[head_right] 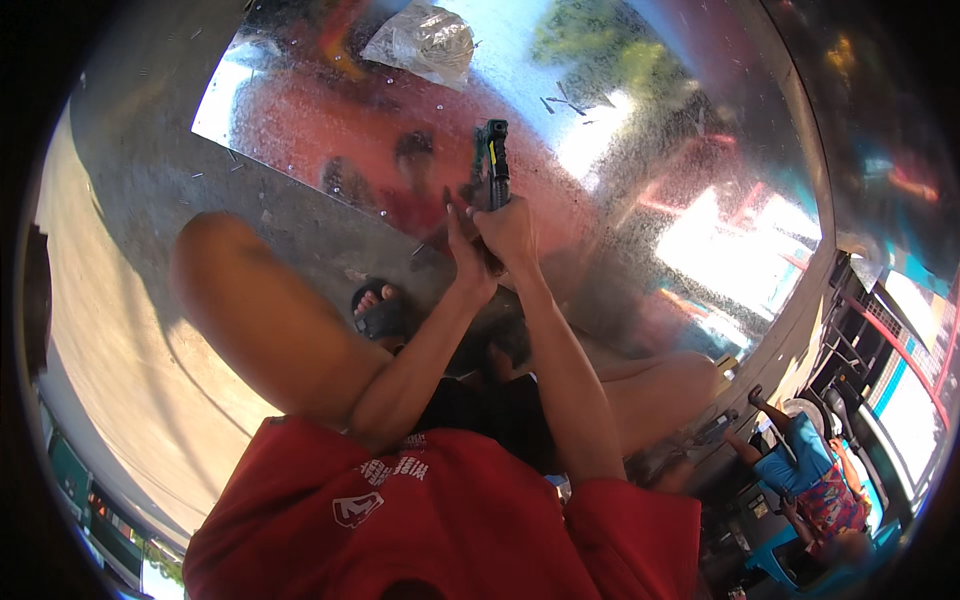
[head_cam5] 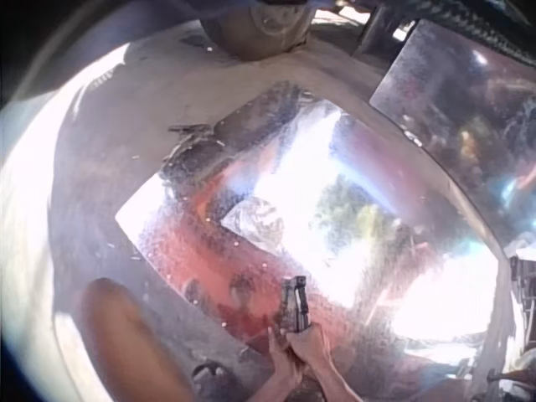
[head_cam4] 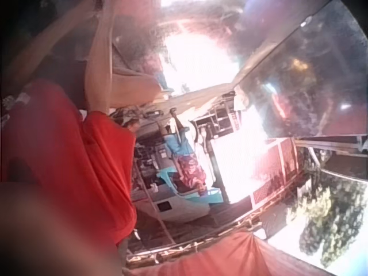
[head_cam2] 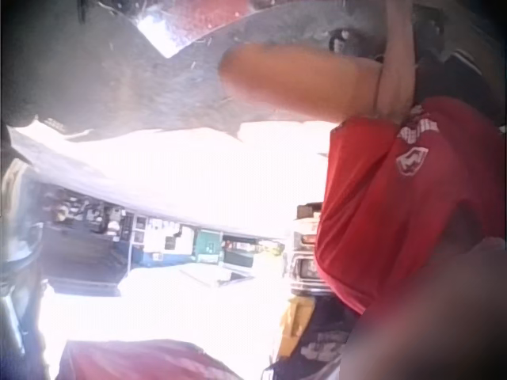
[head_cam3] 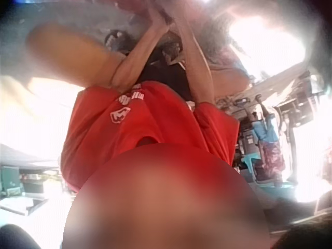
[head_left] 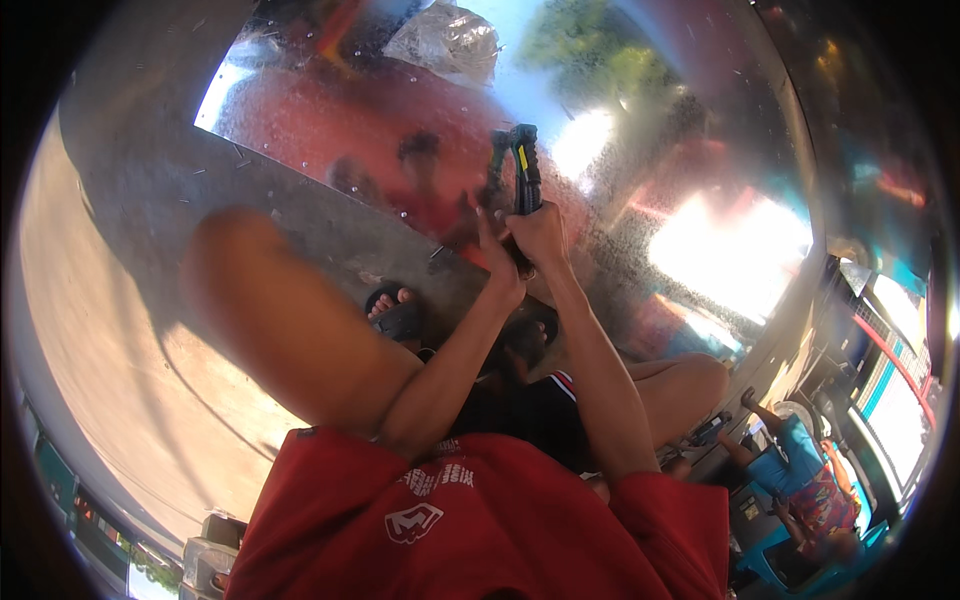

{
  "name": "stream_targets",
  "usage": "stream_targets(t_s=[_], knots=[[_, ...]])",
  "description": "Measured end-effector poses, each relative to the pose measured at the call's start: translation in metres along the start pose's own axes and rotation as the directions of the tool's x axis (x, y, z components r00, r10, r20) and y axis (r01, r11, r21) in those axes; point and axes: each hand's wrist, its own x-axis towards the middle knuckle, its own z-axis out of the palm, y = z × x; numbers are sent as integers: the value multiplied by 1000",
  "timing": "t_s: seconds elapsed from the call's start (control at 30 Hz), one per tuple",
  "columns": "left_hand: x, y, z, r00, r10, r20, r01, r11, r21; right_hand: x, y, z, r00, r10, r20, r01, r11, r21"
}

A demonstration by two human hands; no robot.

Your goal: The person sits on the floor and uses a handheld rivet gun to fasten rivets into a large metal sheet. They repeatedly load rivets, position the tool, and fire the rivet gun across the sheet's surface.

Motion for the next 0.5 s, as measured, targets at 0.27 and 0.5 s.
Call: stream_targets(t_s=[0.27,0.5], knots=[[2,-1,21,997,75,-31,-76,997,-30,-2,-18,-23,978,163,128,-182,970,160],[11,-4,-9,998,6,-58,-1,997,75,4,7,28,985,125,-122,-129,992,-20]])
